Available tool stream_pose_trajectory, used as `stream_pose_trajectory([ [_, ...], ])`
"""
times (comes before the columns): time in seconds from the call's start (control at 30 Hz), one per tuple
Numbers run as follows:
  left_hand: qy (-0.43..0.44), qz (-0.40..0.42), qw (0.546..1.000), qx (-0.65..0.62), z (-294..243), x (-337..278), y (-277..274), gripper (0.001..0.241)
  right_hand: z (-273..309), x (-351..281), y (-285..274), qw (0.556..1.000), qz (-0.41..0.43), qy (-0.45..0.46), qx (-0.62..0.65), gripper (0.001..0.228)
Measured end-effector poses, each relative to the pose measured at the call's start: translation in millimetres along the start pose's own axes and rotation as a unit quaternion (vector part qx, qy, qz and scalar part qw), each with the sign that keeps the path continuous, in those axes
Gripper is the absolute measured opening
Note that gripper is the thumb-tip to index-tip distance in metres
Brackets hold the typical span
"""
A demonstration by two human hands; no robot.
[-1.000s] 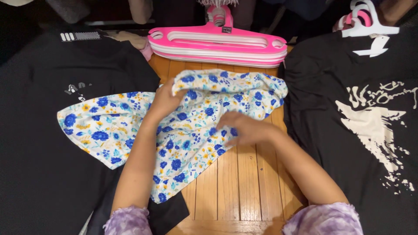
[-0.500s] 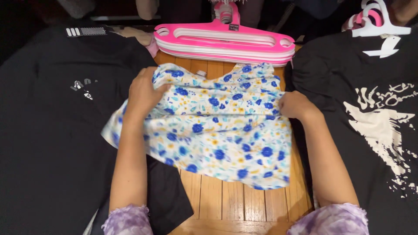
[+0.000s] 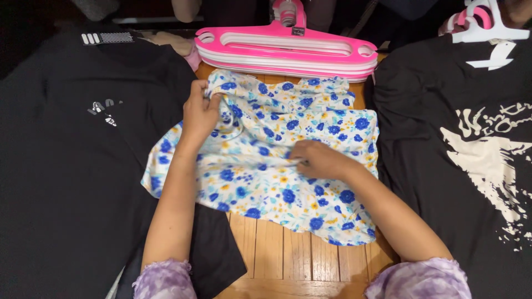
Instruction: The person folds a black t-shirt with a white graphic and places it on a wooden surface. They then fold a white floral-patterned top and place it on a pink hanger.
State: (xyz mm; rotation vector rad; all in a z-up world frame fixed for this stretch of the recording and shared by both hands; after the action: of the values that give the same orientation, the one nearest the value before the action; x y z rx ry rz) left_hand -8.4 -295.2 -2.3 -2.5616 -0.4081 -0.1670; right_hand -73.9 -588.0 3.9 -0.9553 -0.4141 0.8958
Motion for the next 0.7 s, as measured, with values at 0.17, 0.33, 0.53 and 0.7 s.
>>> stream_pose_trajectory([
  [0.17,0.129,0.034,0.989,0.062,-88.8,-34.4,-20.7,0.056,-144.8,-42.3,41.9,0.954,0.19,0.219,-0.072,0.027],
  [0.33,0.122,0.043,0.953,0.273,-73.8,-33.3,-6.1,0.064,-52.0,-36.7,-23.2,0.96,0.138,0.242,0.007,0.023],
  [0.53,0.1,0.265,0.914,0.291,-68.9,-48.6,48.0,0.039,-24.8,-18.3,5.2,0.969,0.16,0.187,-0.027,0.032],
  [0.7,0.122,0.402,0.857,0.297,-60.1,-76.7,90.3,0.058,2.8,-24.9,43.6,0.974,0.217,0.011,0.063,0.013],
])
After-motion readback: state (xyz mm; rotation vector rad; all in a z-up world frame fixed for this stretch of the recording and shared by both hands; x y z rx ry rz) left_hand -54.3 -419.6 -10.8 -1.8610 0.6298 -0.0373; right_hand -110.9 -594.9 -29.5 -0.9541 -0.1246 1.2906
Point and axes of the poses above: each hand's wrist, its own x-axis towards the middle knuckle, its own y-axis out of the palm, z = x × y, the point moved 8 cm from there along x, towards the middle knuckle, and after that the axes turned 4 degrees about z, right-handed, at the moved point
